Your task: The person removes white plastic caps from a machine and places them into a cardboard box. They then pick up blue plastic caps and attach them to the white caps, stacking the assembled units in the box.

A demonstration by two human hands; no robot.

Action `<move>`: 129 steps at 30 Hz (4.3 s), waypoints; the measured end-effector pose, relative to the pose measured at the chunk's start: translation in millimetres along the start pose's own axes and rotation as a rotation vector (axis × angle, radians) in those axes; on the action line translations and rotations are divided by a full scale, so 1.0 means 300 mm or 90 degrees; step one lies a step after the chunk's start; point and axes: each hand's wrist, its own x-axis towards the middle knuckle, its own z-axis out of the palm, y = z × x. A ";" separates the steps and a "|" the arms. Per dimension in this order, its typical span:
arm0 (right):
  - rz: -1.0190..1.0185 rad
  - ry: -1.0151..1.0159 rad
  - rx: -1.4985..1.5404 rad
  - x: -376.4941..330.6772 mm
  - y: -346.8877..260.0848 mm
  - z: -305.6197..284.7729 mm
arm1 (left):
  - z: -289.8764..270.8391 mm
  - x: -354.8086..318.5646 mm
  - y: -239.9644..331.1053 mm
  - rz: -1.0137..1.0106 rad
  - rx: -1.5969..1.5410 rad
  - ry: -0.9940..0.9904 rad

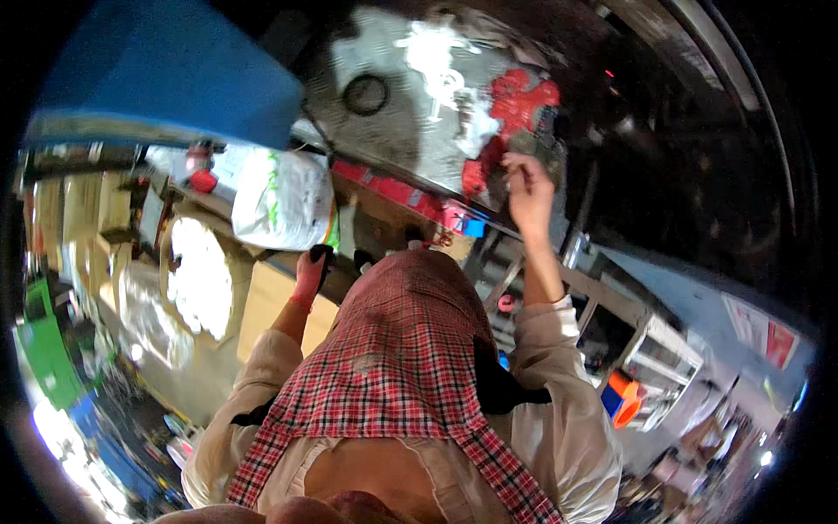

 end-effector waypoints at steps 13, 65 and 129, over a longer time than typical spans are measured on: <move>-0.098 -0.211 -0.430 0.893 0.255 0.260 | -0.142 -0.664 -0.330 -0.471 -0.567 0.181; 0.254 -0.510 0.890 0.748 0.056 0.431 | -0.089 -0.572 -0.284 -0.434 -0.572 0.148; 0.261 -0.024 -0.714 1.327 0.534 0.138 | -0.032 -0.616 -0.293 -0.416 -0.565 0.053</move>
